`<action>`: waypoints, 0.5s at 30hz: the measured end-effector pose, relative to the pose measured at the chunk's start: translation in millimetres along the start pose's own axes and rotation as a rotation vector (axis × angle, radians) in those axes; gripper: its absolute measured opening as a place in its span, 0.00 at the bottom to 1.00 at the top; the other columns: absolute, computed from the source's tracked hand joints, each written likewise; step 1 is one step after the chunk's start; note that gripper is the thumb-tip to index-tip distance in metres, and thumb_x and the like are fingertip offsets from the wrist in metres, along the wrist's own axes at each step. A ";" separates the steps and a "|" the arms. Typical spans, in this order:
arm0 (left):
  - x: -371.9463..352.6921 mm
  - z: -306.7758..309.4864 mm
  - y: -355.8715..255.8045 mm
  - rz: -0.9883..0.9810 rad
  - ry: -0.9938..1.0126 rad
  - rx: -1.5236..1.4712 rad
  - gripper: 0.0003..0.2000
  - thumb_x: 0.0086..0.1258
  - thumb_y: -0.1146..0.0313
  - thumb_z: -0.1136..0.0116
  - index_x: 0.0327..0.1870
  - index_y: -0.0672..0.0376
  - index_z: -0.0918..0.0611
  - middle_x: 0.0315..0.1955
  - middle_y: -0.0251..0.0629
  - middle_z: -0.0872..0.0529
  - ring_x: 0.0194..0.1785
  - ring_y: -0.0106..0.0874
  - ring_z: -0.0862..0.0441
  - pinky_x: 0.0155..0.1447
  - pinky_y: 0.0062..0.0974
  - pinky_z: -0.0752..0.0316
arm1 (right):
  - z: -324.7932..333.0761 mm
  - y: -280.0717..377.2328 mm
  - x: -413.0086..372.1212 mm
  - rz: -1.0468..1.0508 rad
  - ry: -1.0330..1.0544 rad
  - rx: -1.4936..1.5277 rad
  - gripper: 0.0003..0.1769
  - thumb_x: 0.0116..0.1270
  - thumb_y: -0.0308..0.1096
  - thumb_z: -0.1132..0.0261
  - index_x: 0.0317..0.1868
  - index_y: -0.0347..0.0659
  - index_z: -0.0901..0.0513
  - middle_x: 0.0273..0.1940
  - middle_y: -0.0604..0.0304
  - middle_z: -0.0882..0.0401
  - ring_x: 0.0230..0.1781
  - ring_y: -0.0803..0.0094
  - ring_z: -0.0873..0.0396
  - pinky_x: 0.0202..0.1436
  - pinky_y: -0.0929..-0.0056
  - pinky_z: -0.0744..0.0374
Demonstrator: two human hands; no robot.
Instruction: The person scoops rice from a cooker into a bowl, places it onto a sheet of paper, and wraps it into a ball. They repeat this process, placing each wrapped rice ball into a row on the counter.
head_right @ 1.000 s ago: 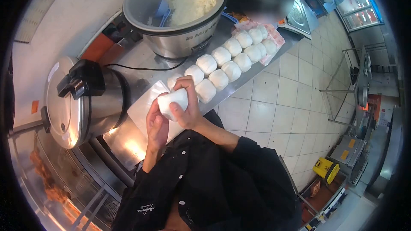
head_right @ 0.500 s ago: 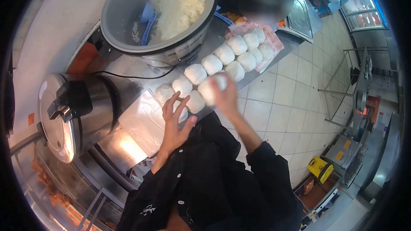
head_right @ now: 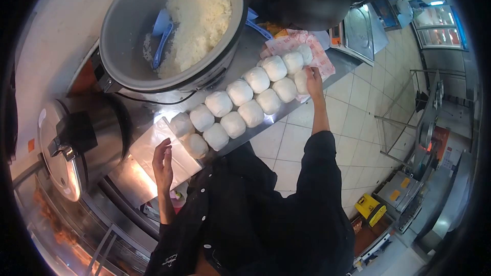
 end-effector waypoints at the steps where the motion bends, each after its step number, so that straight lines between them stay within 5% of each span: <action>1: -2.3 3.0 3.7 0.010 -0.030 0.012 0.18 0.83 0.62 0.45 0.65 0.63 0.18 0.60 0.44 0.14 0.59 0.36 0.17 0.63 0.34 0.24 | 0.5 0.7 0.4 -0.003 0.005 -0.001 0.25 0.80 0.51 0.43 0.56 0.35 0.17 0.51 0.44 0.14 0.54 0.55 0.17 0.61 0.60 0.24; 10: -12.4 -7.8 17.9 0.057 -0.053 0.040 0.18 0.83 0.61 0.44 0.64 0.64 0.18 0.60 0.45 0.14 0.58 0.37 0.16 0.62 0.36 0.23 | -4.3 24.0 -7.5 0.143 -0.107 0.032 0.19 0.80 0.43 0.43 0.45 0.35 0.13 0.38 0.46 0.12 0.40 0.55 0.14 0.49 0.59 0.21; 12: -11.1 -12.4 15.6 0.051 -0.041 0.040 0.19 0.82 0.61 0.44 0.64 0.64 0.18 0.60 0.46 0.14 0.58 0.37 0.16 0.62 0.36 0.23 | 2.8 34.9 -18.2 0.043 -0.261 0.065 0.18 0.80 0.40 0.41 0.41 0.33 0.13 0.36 0.48 0.12 0.39 0.65 0.15 0.46 0.64 0.21; 15: -8.7 -16.9 14.4 0.046 -0.028 0.044 0.18 0.82 0.61 0.44 0.64 0.65 0.18 0.59 0.46 0.14 0.58 0.37 0.16 0.61 0.36 0.23 | 0.1 20.7 -12.1 0.007 -0.233 -0.067 0.18 0.79 0.43 0.36 0.42 0.33 0.13 0.34 0.50 0.12 0.36 0.68 0.15 0.43 0.66 0.20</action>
Point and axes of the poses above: each hand's wrist, its own x-axis towards the middle knuckle, its own z-axis out of the back of the hand, y = z × x, the point moved 8 cm from there along x, towards the middle knuckle
